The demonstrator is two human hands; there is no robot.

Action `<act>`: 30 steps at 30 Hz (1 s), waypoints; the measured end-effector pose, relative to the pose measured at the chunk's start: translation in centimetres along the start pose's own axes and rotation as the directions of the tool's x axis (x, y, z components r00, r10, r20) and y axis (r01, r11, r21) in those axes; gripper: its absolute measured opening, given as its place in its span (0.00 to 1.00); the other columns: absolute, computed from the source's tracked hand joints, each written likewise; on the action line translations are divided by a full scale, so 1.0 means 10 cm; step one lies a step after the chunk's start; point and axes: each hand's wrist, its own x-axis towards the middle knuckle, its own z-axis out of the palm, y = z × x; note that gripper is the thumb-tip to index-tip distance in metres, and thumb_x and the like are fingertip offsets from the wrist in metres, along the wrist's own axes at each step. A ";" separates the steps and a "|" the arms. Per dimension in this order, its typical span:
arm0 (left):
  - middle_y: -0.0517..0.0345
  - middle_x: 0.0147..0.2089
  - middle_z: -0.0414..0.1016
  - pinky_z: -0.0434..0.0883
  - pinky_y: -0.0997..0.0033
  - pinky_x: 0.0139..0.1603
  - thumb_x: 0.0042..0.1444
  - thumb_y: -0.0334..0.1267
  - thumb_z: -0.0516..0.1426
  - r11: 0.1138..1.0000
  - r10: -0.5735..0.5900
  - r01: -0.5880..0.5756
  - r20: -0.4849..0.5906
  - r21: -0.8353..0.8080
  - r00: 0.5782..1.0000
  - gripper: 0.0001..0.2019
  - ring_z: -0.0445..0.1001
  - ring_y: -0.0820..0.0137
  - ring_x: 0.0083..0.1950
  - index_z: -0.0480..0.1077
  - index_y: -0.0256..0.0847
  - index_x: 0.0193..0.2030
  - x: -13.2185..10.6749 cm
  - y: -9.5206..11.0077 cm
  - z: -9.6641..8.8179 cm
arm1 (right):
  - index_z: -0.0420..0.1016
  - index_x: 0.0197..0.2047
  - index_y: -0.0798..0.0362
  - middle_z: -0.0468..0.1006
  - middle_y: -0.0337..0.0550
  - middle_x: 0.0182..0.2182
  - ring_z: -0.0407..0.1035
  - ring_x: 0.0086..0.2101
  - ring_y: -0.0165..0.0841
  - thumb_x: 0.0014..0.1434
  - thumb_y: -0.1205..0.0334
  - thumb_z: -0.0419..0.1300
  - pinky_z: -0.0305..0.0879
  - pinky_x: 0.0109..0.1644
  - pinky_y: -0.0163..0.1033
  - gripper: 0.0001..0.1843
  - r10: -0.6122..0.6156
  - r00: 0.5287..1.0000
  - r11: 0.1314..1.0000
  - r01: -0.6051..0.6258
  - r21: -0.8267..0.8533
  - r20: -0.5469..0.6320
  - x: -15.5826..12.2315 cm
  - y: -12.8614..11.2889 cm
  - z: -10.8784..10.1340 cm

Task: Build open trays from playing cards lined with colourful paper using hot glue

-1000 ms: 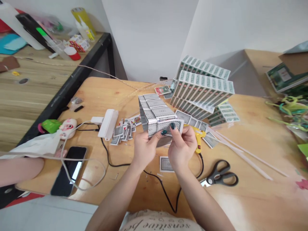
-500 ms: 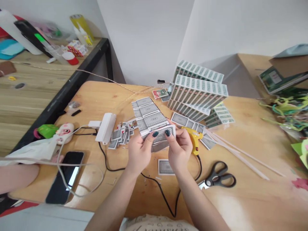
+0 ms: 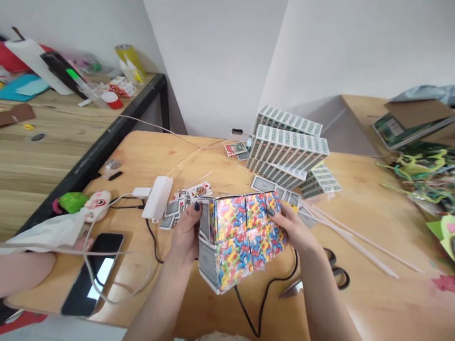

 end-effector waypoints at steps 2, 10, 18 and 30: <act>0.50 0.31 0.80 0.75 0.57 0.41 0.46 0.59 0.59 0.998 -0.036 0.035 0.012 0.058 0.999 0.21 0.77 0.52 0.45 0.75 0.41 0.31 0.01 -0.05 -0.05 | 0.71 0.50 0.48 0.77 0.45 0.48 0.72 0.47 0.45 0.40 0.51 0.70 0.69 0.47 0.46 0.33 0.067 0.997 0.994 -0.070 0.088 0.036 -0.09 0.05 -0.01; 0.52 0.37 0.80 0.70 0.61 0.47 0.45 0.59 0.58 0.931 -0.084 0.119 -0.114 0.346 0.990 0.23 0.75 0.57 0.47 0.75 0.41 0.36 0.02 -0.26 -0.16 | 0.65 0.58 0.46 0.80 0.47 0.43 0.75 0.41 0.51 0.37 0.52 0.69 0.71 0.42 0.54 0.42 0.216 0.947 0.936 -0.131 0.326 -0.239 -0.38 0.08 0.22; 0.55 0.35 0.80 0.69 0.64 0.42 0.53 0.54 0.53 0.861 -0.208 0.218 -0.074 0.460 0.975 0.18 0.75 0.57 0.42 0.76 0.42 0.37 -0.05 -0.41 -0.23 | 0.59 0.62 0.43 0.80 0.46 0.42 0.76 0.38 0.49 0.41 0.52 0.68 0.72 0.42 0.54 0.44 0.197 0.916 0.954 -0.098 0.283 -0.349 -0.45 0.27 0.21; 0.58 0.27 0.75 0.66 0.73 0.33 0.49 0.55 0.57 0.845 -0.056 0.067 -0.037 0.530 0.998 0.19 0.71 0.65 0.35 0.74 0.38 0.28 0.02 -0.36 -0.29 | 0.53 0.64 0.38 0.79 0.42 0.44 0.75 0.39 0.49 0.43 0.53 0.69 0.73 0.41 0.53 0.47 0.194 0.908 0.961 -0.099 0.259 -0.372 -0.51 0.24 0.17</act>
